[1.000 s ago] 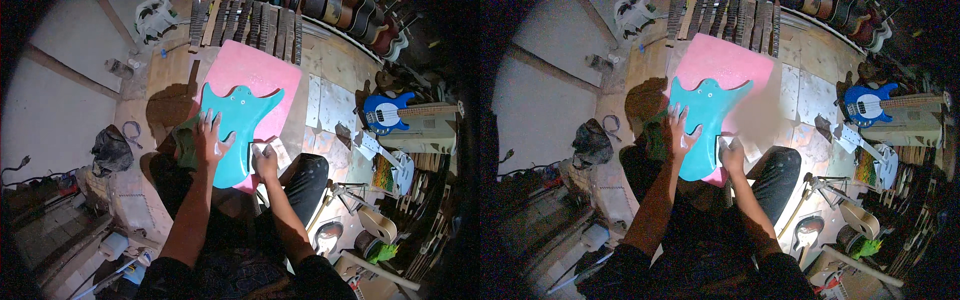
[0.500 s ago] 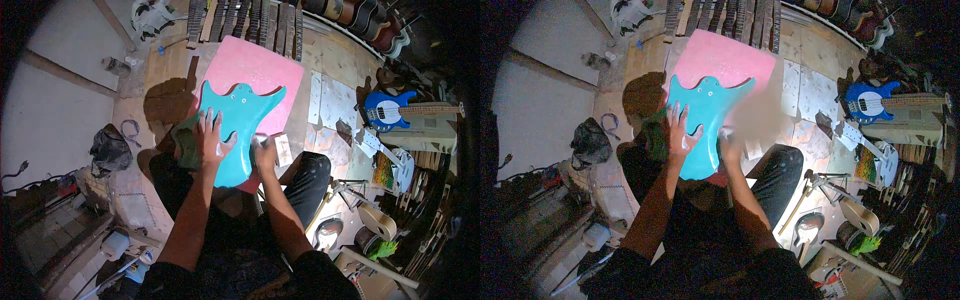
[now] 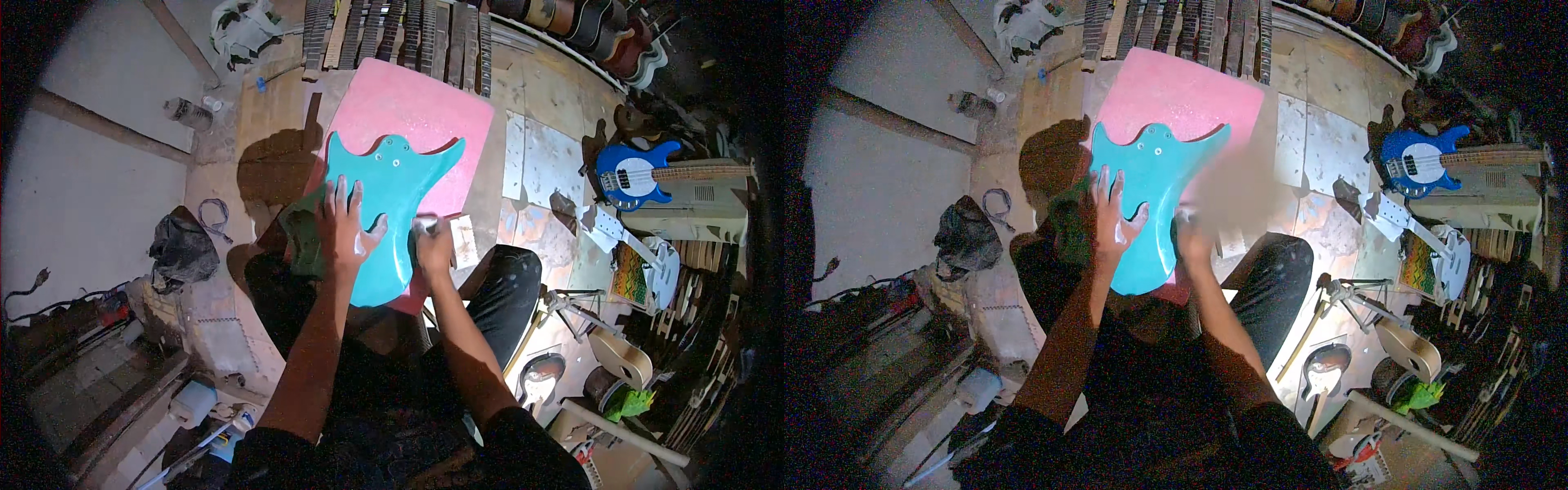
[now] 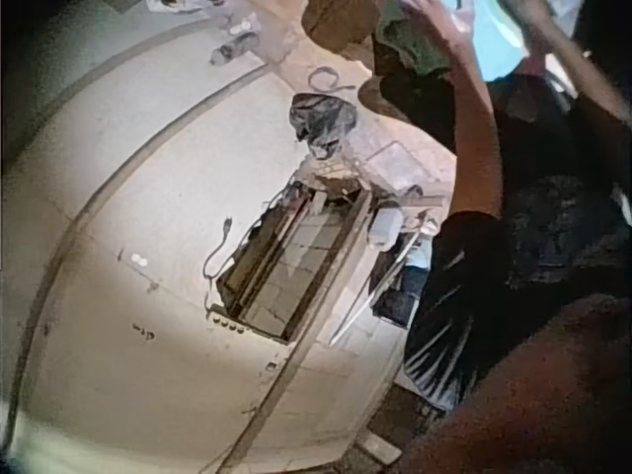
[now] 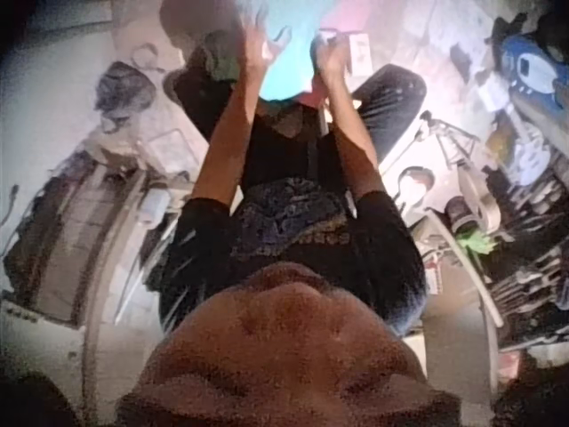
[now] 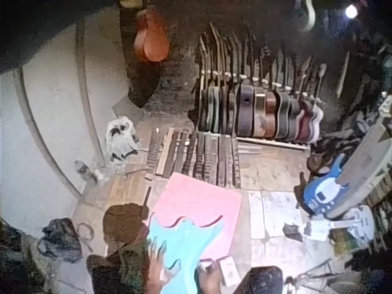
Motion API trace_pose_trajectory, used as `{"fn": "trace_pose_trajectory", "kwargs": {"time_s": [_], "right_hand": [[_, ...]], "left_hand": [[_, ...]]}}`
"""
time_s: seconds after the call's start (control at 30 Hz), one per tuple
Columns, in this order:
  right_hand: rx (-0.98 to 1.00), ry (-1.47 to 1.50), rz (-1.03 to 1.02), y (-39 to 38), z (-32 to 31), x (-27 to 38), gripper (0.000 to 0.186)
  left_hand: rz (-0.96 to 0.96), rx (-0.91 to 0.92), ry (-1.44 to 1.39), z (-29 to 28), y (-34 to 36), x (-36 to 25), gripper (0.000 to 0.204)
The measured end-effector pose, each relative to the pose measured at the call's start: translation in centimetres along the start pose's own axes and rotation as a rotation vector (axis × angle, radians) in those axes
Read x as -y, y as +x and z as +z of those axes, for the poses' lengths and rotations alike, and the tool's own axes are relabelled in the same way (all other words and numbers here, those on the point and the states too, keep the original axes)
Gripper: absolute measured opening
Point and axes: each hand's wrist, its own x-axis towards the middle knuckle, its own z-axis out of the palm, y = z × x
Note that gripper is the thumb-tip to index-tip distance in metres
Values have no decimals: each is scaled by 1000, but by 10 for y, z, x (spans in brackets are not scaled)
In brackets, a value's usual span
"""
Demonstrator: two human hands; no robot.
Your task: The person wipes and sands the edges and surface of a light blue guitar body with a cloth and a sanding block, turning the object over to reach different sides.
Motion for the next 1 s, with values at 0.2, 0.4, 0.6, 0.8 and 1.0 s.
{"fn": "trace_pose_trajectory", "kwargs": {"time_s": [0.2,0.4,0.6,0.8,1.0], "right_hand": [[66,136,-30,-7,-2,-13,31],[69,-119,65,16,-3,12,31],[44,61,-107,-6,-4,-16,31],[58,60,47,13,-6,13,29],[8,65,-86,-2,-2,-7,27]], "left_hand": [[16,-1,8,-2,-3,0,82],[-1,10,-4,-2,-1,0,82],[19,-10,-46,-2,0,-1,82],[6,7,-69,-1,-2,-1,85],[26,17,-60,-4,0,-6,85]]}}
